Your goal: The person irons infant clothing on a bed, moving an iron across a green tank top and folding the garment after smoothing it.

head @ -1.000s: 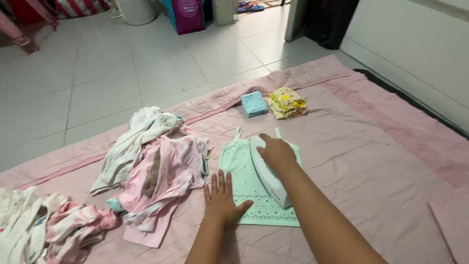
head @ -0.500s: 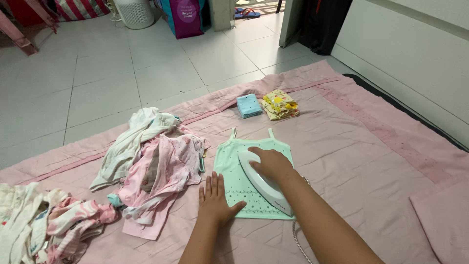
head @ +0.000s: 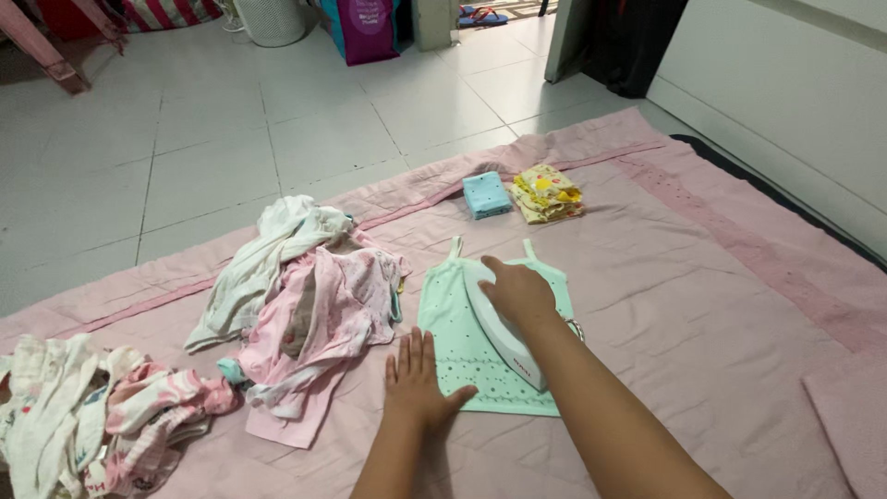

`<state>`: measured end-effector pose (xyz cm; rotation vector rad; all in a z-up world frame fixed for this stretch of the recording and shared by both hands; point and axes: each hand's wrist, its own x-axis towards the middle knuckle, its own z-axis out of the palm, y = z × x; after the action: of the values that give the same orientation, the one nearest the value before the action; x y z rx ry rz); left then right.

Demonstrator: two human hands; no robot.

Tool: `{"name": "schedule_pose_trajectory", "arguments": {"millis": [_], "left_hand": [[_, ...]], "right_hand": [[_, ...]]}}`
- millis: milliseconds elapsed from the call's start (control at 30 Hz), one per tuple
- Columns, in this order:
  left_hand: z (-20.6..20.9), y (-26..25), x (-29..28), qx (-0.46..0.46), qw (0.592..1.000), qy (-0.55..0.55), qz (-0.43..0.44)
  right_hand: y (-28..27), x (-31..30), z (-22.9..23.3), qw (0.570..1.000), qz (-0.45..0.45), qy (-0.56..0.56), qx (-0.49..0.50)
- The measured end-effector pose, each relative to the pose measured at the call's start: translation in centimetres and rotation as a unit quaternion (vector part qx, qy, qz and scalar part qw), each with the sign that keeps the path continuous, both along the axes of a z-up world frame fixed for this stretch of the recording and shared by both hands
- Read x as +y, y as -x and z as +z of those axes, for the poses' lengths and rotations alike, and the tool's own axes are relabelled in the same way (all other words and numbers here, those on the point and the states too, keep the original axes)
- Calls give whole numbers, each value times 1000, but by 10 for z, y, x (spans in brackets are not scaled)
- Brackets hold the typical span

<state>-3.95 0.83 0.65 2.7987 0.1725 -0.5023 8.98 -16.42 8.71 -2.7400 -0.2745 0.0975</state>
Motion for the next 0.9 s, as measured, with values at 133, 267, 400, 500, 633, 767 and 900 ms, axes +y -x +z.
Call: {"name": "schedule_pose_trajectory", "arguments": {"millis": [133, 267, 400, 500, 633, 767, 900], "left_hand": [[-1, 1, 0, -16, 1000, 7, 2], [0, 2, 1, -15, 1000, 15, 0], [1, -1, 4, 2, 1000, 26, 1], [0, 0, 3, 1, 1000, 30, 5], [0, -1, 2, 0, 1000, 20, 6], [0, -1, 0, 7, 1000, 4, 0], [1, -2, 1, 11, 1000, 1, 0]], "right_hand": [[-22, 14, -7, 1000, -20, 11, -9], [-40, 23, -9, 999, -44, 10, 7], [-45, 24, -9, 999, -39, 17, 17], [-42, 19, -11, 999, -50, 2, 20], [-32, 2, -10, 996, -82, 1, 43], [-27, -24, -6, 994, -104, 10, 36], [-26, -49, -4, 992, -118, 19, 37]]}}
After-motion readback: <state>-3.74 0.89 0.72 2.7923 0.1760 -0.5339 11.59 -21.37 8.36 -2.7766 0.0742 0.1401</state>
